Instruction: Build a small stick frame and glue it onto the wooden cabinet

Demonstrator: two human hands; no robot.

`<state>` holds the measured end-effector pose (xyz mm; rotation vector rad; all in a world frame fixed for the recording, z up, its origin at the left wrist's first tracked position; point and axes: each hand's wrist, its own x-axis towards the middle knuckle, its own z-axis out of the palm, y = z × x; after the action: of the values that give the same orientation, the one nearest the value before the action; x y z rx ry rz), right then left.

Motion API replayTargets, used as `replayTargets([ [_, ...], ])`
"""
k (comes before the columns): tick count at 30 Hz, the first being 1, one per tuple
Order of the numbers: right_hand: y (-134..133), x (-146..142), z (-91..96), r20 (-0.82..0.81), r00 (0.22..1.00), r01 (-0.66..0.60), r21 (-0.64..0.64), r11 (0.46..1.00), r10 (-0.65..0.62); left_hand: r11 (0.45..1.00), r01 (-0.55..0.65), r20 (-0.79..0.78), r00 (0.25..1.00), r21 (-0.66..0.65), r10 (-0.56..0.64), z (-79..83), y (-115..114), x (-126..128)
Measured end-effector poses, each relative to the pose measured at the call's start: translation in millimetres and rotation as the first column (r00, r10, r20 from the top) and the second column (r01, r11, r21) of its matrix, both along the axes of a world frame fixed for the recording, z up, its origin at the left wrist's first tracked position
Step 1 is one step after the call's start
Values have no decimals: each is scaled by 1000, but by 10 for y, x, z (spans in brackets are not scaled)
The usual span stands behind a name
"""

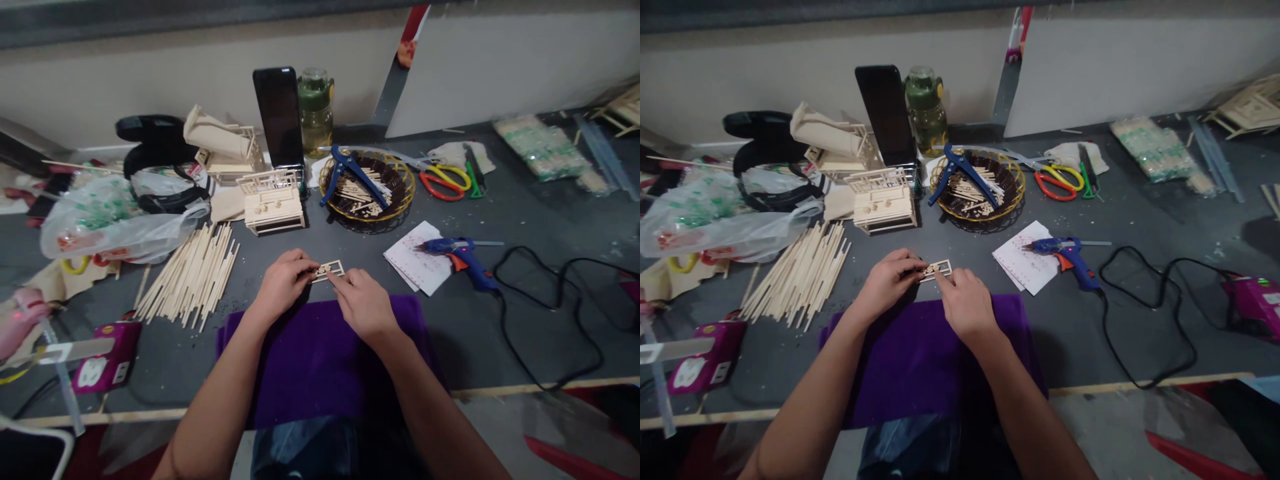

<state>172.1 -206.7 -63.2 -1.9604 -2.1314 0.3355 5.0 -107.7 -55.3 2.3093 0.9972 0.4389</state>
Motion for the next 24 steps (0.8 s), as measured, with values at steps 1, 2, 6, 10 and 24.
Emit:
replayTargets([
  [1, 0, -3, 4, 2, 1000, 1, -4, 1000, -1, 1000, -1, 0, 1000, -3, 1, 1, 1, -2],
  [2, 0, -5, 9, 2, 1000, 4, -10, 1000, -4, 1000, 0, 0, 1000, -8, 0, 4, 2, -5],
  [6, 2, -13, 35, 1, 1000, 8, -31, 999, -8, 1000, 13, 1, 1000, -8, -13, 18, -8, -13],
  [10, 0, -16, 60, 0, 1000, 4, -36, 999, -4, 994, 49, -21, 999, 93, -47, 10, -36, 16],
  [24, 7, -20, 80, -3, 1000, 19, -45, 999, -19, 974, 72, -80, 995, 214, -56, -72, -62, 174],
])
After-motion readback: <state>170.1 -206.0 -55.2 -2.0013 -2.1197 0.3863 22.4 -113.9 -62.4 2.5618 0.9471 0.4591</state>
